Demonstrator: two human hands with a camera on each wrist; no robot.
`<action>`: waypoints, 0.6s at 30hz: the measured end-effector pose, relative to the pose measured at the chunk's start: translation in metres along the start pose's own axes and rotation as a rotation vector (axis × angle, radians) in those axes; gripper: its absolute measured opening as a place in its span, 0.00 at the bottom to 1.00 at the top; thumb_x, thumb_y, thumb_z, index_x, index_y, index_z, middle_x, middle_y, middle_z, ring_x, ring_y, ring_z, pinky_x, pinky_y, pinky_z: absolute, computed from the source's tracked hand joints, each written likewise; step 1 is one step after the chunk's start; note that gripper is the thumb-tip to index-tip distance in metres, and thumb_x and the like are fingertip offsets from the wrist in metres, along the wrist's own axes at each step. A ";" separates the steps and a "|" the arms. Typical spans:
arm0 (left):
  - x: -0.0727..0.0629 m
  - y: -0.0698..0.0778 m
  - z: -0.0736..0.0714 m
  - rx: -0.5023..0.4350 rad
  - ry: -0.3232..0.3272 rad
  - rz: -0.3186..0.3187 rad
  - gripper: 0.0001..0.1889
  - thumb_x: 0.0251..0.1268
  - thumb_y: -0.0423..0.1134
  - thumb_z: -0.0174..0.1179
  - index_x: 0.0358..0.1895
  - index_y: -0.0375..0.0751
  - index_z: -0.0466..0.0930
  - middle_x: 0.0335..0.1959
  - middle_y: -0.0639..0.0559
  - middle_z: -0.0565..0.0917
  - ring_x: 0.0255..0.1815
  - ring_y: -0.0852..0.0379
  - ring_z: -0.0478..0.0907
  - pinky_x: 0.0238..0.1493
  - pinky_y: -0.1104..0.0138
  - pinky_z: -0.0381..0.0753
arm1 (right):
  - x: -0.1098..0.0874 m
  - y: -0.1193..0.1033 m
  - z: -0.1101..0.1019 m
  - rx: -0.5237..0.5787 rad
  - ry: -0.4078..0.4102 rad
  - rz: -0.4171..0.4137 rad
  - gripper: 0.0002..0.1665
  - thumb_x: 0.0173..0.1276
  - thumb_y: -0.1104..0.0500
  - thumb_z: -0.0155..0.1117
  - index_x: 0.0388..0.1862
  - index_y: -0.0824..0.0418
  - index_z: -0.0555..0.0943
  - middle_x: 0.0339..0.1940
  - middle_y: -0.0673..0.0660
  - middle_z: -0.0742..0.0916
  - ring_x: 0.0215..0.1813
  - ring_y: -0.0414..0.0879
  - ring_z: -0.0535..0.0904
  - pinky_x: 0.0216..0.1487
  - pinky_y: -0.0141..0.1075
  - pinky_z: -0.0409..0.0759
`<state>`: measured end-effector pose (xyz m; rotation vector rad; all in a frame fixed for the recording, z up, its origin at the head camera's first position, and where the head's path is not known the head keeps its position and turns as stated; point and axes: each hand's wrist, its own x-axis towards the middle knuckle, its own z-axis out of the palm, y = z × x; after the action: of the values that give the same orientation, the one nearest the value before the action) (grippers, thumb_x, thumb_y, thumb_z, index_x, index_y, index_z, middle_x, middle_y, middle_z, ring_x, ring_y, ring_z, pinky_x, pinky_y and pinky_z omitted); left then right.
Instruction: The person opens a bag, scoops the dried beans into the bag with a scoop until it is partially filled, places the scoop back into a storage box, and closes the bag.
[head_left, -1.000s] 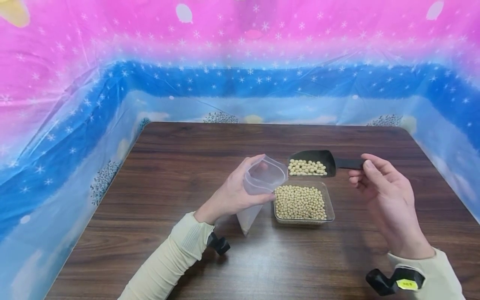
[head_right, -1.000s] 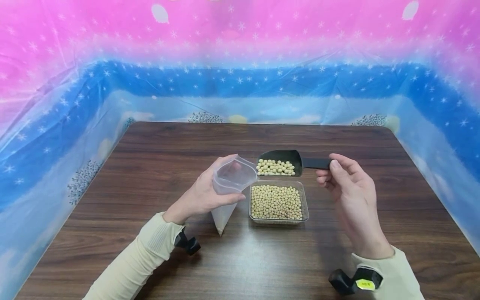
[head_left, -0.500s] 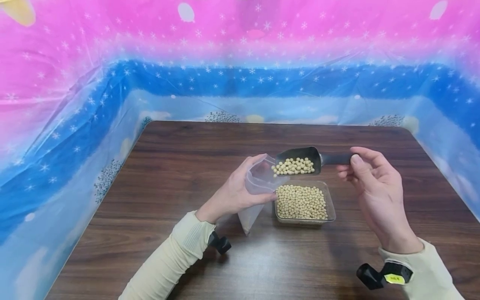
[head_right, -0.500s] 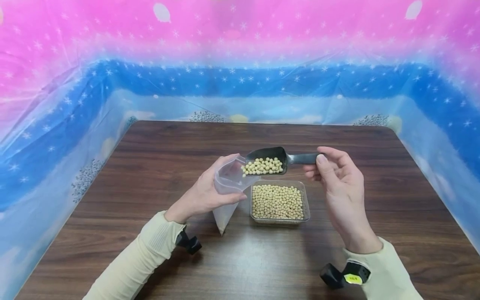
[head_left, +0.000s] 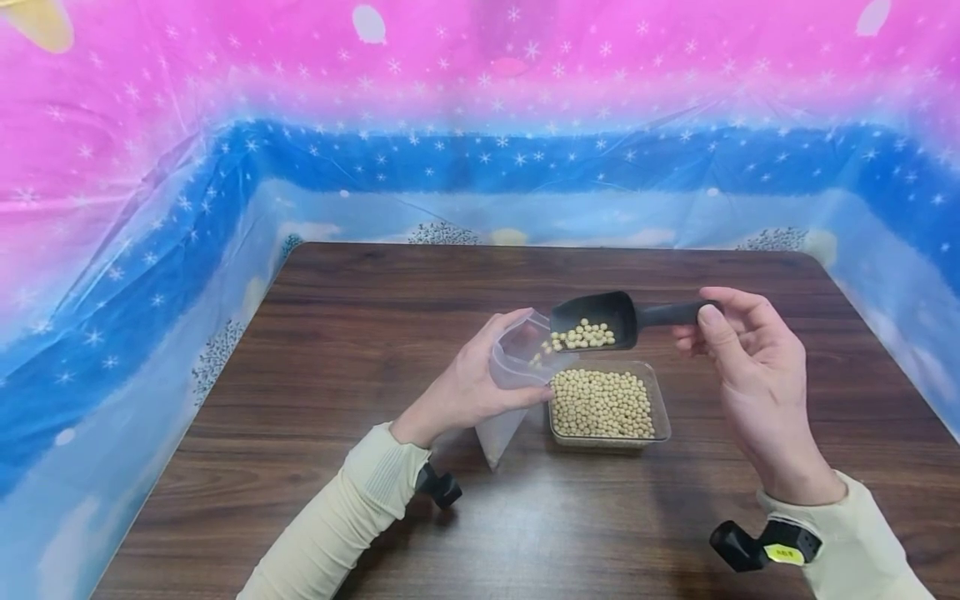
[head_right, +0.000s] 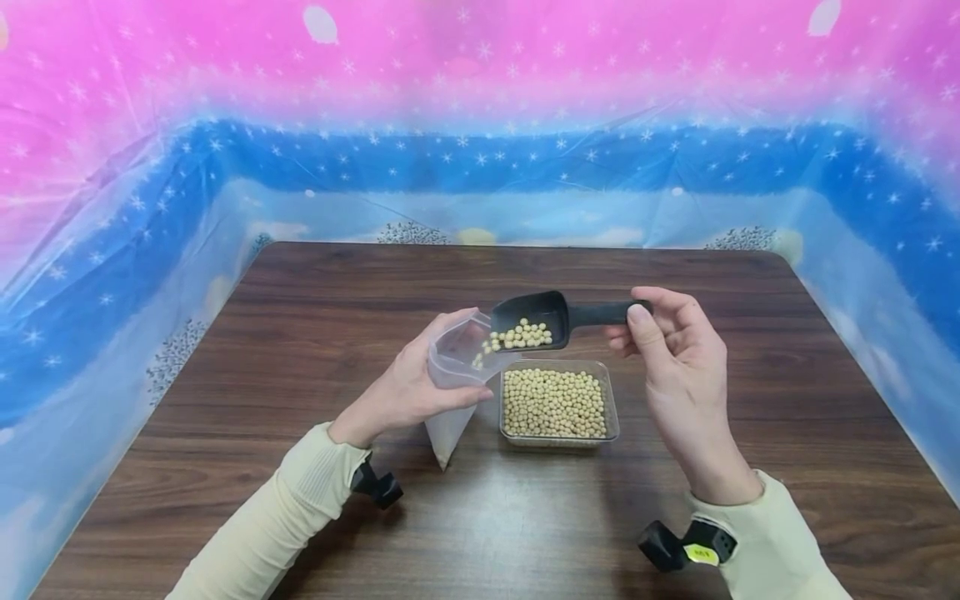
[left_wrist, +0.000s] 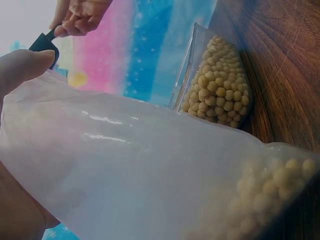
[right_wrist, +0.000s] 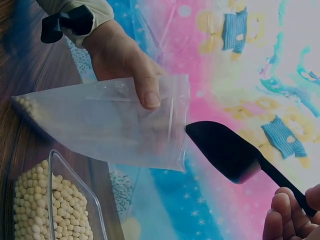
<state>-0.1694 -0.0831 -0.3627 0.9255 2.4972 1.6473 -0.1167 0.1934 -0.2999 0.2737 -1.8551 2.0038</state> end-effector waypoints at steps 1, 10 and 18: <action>0.000 0.000 0.000 0.001 0.000 0.002 0.47 0.49 0.48 0.76 0.73 0.55 0.59 0.60 0.58 0.71 0.53 0.59 0.73 0.53 0.60 0.77 | 0.000 0.000 0.000 -0.008 0.000 -0.001 0.16 0.73 0.65 0.56 0.56 0.69 0.74 0.30 0.57 0.87 0.32 0.43 0.83 0.41 0.30 0.81; -0.001 0.002 -0.001 0.013 -0.004 -0.011 0.47 0.49 0.50 0.75 0.73 0.54 0.59 0.60 0.59 0.71 0.55 0.59 0.73 0.54 0.59 0.76 | 0.000 -0.003 0.001 -0.078 0.009 -0.042 0.15 0.73 0.64 0.57 0.56 0.68 0.75 0.29 0.57 0.87 0.31 0.44 0.83 0.40 0.30 0.81; -0.001 0.001 -0.001 0.006 -0.003 0.010 0.47 0.49 0.49 0.76 0.73 0.52 0.59 0.60 0.59 0.72 0.56 0.60 0.72 0.57 0.59 0.75 | -0.001 -0.001 0.002 -0.196 0.011 -0.261 0.15 0.70 0.72 0.56 0.55 0.75 0.74 0.29 0.56 0.87 0.31 0.43 0.83 0.37 0.27 0.80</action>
<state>-0.1682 -0.0842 -0.3618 0.9422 2.5012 1.6405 -0.1157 0.1911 -0.2988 0.4234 -1.8836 1.6358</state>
